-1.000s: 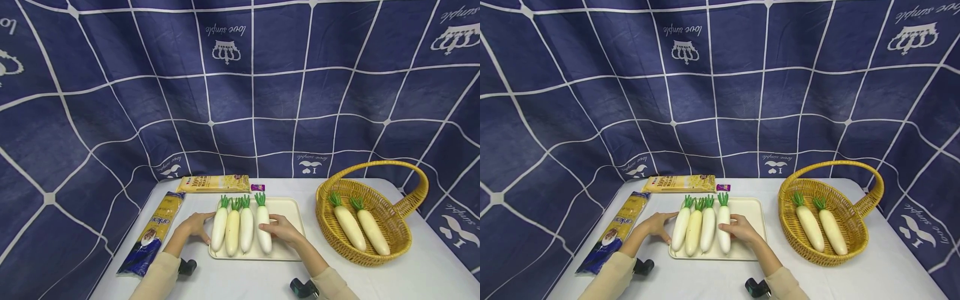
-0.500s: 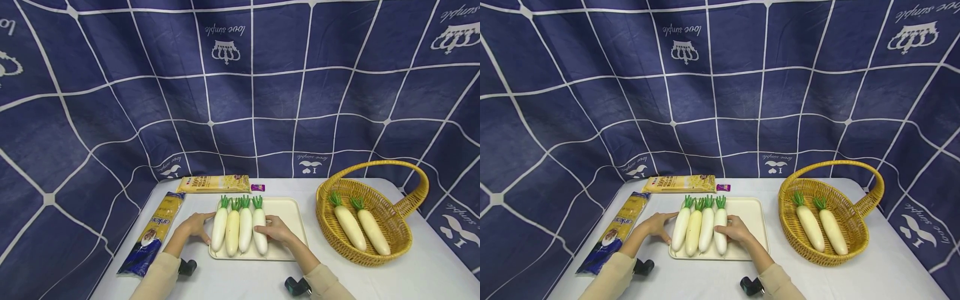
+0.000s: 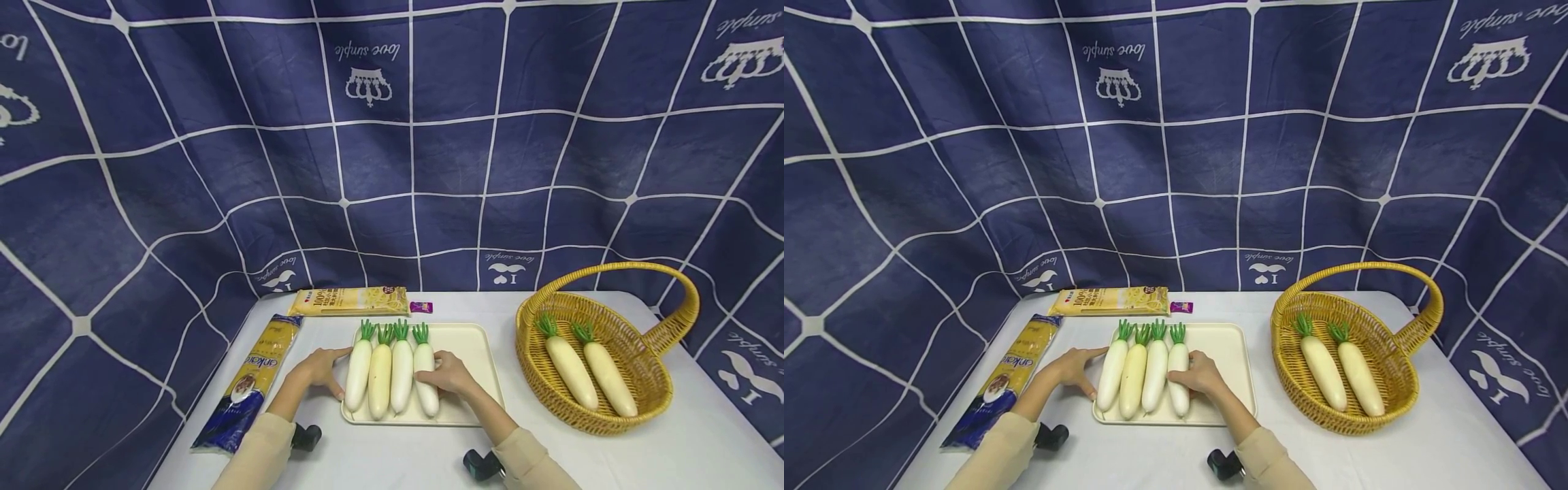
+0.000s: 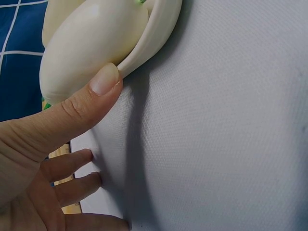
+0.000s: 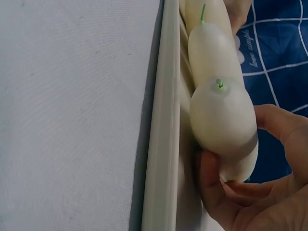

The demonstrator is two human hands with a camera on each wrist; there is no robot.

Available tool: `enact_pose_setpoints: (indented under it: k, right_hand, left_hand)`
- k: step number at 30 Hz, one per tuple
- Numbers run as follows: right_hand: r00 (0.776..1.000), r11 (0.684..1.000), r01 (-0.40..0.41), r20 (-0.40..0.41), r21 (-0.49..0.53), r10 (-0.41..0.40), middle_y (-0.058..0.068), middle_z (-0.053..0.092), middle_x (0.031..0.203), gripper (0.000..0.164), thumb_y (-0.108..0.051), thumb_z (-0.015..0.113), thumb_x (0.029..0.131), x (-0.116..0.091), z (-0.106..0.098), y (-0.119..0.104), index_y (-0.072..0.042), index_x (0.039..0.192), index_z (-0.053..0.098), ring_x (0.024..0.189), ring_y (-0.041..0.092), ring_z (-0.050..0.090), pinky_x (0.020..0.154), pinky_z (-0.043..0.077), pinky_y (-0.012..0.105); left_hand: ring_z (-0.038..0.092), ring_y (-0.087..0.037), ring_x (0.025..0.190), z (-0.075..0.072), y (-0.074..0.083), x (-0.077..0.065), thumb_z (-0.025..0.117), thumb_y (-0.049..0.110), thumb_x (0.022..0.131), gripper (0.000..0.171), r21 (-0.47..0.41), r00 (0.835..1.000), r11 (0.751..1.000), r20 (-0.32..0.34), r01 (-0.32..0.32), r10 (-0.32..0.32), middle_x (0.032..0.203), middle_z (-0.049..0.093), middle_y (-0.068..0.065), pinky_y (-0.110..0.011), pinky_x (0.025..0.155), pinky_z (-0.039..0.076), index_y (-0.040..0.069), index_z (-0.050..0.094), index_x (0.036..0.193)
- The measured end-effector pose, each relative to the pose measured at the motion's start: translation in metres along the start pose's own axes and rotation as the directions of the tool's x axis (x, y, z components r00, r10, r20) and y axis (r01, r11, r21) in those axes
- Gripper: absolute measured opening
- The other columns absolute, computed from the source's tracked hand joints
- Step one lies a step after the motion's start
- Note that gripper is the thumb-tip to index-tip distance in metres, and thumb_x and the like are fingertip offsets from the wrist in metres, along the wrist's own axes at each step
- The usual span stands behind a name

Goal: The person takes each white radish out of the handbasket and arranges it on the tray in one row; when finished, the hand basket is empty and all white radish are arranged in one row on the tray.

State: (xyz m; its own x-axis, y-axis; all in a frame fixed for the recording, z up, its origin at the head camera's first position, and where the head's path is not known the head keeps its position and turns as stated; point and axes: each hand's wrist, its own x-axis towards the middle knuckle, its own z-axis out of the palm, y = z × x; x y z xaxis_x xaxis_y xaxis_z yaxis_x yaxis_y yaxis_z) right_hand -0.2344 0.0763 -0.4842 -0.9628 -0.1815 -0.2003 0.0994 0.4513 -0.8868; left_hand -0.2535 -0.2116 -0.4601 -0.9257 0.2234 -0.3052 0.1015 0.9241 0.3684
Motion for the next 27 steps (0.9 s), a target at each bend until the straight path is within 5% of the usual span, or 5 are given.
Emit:
enact_pose_setpoints:
  k: [27]
  right_hand:
    - [0.999, 1.000, -0.014, 0.036, -0.026, 0.015, 0.012, 0.060, 0.069, 0.074, -0.021, 0.078, 0.075, -0.0083, -0.0086, -0.0003, 0.016, 0.128, 0.042, 0.051, 0.015, 0.058, 0.048, 0.057, 0.029]
  left_hand:
    - [0.041, -0.048, 0.125, 0.0004, 0.0004, 0.0006, 0.091, 0.027, 0.047, 0.103, 0.000, 1.000, 1.000, 0.005, 0.005, -0.005, 0.133, 0.052, -0.023, -0.063, 0.102, 0.034, 0.014, 0.047, 0.139]
